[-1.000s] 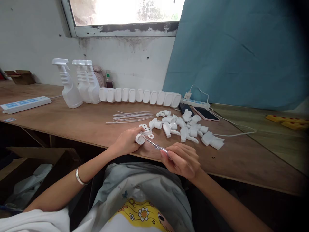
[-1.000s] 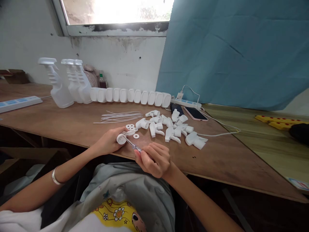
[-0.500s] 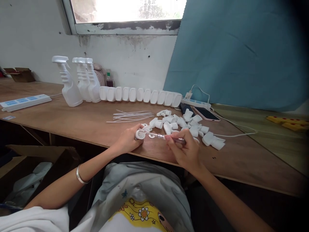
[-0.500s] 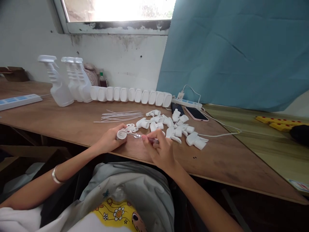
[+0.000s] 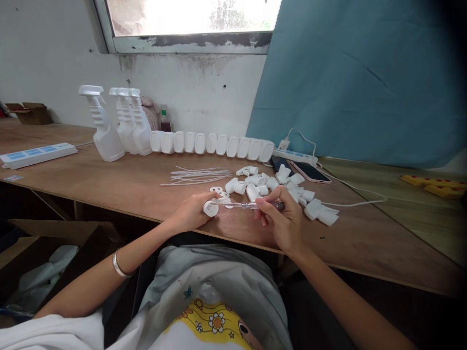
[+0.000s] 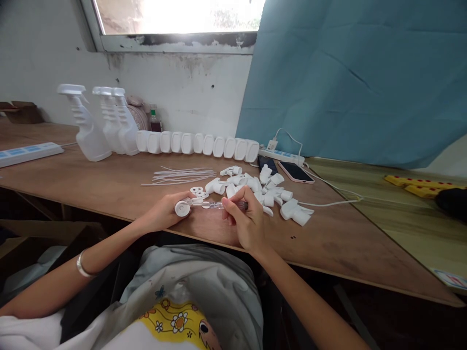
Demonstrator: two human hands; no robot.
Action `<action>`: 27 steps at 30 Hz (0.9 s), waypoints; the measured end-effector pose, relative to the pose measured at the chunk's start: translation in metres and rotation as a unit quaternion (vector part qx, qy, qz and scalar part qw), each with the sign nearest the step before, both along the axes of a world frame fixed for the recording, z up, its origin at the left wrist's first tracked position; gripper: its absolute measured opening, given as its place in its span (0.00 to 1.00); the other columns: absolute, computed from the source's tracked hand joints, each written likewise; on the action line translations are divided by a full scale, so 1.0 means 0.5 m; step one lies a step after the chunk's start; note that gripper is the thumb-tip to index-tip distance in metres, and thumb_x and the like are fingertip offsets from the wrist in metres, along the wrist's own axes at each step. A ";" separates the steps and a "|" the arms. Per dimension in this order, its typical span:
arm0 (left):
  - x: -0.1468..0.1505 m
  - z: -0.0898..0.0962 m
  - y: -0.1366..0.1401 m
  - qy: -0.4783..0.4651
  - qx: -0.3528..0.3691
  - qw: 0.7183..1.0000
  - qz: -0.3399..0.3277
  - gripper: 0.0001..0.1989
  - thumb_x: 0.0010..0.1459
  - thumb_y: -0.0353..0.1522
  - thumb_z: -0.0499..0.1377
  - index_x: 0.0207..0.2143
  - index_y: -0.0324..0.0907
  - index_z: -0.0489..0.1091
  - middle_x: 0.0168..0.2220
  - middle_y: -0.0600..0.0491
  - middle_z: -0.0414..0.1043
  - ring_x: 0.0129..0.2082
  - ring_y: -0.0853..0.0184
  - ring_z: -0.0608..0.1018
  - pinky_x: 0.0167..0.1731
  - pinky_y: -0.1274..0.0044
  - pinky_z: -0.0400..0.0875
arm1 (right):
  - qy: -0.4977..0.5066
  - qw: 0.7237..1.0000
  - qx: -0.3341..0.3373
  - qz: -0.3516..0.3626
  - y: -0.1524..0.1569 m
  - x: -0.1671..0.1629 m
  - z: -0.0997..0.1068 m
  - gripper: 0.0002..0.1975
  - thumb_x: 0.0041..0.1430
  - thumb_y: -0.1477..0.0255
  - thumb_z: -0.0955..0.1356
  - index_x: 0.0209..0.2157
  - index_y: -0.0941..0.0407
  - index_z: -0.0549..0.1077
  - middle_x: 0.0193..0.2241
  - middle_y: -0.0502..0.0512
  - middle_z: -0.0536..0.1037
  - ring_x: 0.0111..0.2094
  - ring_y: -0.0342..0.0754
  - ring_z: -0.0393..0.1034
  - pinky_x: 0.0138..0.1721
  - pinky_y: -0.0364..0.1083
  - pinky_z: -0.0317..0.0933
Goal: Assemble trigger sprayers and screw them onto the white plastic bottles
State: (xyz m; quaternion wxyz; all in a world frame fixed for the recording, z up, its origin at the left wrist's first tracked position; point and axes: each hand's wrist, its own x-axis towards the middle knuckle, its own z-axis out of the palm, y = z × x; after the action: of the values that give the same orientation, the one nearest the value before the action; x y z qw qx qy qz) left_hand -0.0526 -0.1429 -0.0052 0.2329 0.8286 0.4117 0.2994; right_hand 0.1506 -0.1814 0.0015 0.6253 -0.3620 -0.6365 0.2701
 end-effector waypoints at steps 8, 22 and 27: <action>-0.004 0.010 -0.004 0.029 0.001 1.000 0.003 0.12 0.51 0.28 0.51 0.38 0.43 0.68 0.31 0.54 0.72 0.30 0.68 0.72 0.30 0.81 0.61 | -0.121 0.982 0.134 -0.063 -0.008 0.011 -0.022 0.06 0.54 0.74 0.67 0.27 0.55 0.63 0.19 0.45 0.69 0.16 0.37 0.60 0.17 0.39 0.55; 0.010 0.134 0.069 0.274 0.022 0.942 -0.192 0.10 0.49 0.31 0.54 0.36 0.43 0.69 0.29 0.56 0.70 0.25 0.72 0.67 0.25 0.82 0.54 | -0.045 0.995 0.041 -0.076 -0.003 0.029 0.017 0.09 0.55 0.70 0.67 0.25 0.54 0.61 0.16 0.43 0.69 0.14 0.37 0.59 0.15 0.39 0.53; 0.005 0.123 0.075 0.263 0.021 0.941 -0.210 0.12 0.50 0.30 0.53 0.39 0.42 0.69 0.30 0.56 0.71 0.27 0.71 0.68 0.25 0.82 0.55 | -0.048 0.997 0.021 -0.058 -0.004 0.024 0.016 0.09 0.56 0.69 0.67 0.26 0.55 0.61 0.16 0.44 0.69 0.15 0.37 0.59 0.16 0.38 0.54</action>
State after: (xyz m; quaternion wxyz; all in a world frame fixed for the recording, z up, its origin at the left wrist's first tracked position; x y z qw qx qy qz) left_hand -0.0503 -0.1055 0.0562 0.1566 0.9502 0.2684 0.0230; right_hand 0.1624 -0.1832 0.0094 0.6160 -0.3977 -0.6493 0.2020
